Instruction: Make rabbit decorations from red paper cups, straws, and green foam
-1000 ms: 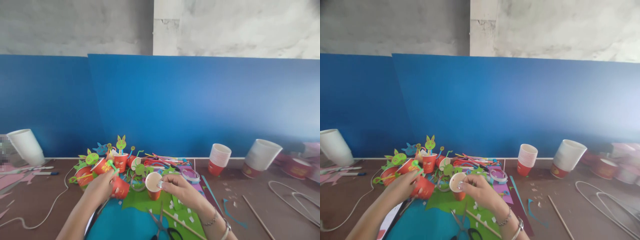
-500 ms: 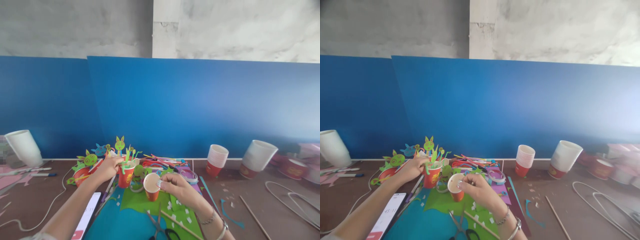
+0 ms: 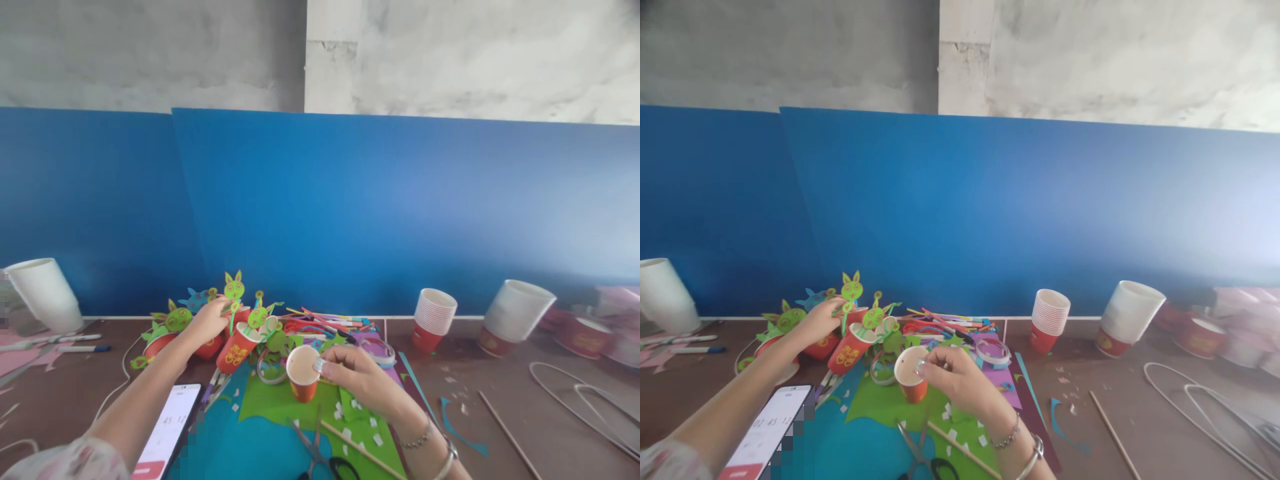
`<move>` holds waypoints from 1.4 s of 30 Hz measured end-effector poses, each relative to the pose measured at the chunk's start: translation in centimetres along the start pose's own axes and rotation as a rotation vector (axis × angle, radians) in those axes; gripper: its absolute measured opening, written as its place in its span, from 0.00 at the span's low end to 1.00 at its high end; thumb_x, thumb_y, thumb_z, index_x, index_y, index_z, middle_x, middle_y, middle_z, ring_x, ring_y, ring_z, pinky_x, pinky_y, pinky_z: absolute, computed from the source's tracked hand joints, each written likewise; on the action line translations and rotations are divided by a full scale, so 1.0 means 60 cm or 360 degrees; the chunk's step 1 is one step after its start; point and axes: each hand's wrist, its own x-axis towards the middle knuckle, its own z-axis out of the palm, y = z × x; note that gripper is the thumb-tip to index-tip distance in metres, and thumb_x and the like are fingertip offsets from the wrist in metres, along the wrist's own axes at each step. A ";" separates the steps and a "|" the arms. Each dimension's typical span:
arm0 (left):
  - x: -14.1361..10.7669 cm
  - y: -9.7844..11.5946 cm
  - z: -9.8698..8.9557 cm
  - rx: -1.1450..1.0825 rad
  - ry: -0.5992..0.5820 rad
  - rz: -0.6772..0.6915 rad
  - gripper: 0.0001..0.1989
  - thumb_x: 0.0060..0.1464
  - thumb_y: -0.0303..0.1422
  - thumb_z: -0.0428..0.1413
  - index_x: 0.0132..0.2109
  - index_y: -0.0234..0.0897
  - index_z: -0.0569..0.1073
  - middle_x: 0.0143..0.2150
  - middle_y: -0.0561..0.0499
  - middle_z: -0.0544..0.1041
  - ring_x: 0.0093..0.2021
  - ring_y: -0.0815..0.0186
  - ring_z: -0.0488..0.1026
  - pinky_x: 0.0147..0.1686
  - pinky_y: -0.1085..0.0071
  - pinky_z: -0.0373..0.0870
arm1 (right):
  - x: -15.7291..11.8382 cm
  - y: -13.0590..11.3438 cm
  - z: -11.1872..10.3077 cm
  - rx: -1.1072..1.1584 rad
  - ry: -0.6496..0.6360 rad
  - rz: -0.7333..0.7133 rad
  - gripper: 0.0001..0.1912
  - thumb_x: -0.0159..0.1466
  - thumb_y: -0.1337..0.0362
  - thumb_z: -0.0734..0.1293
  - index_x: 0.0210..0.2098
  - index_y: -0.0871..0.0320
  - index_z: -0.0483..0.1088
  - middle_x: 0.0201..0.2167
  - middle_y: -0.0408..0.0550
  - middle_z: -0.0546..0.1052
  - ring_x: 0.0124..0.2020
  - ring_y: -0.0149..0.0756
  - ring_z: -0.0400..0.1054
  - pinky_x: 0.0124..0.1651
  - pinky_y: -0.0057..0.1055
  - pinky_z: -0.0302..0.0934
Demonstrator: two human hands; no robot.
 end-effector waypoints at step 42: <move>-0.173 0.249 0.084 -0.1671 -0.0701 -0.0281 0.26 0.46 0.57 0.53 0.35 0.37 0.66 0.19 0.61 0.59 0.17 0.76 0.50 0.18 0.76 0.46 | -0.007 -0.017 -0.021 0.0254 0.0162 0.0099 0.12 0.62 0.56 0.61 0.36 0.52 0.75 0.37 0.47 0.76 0.40 0.39 0.68 0.43 0.35 0.64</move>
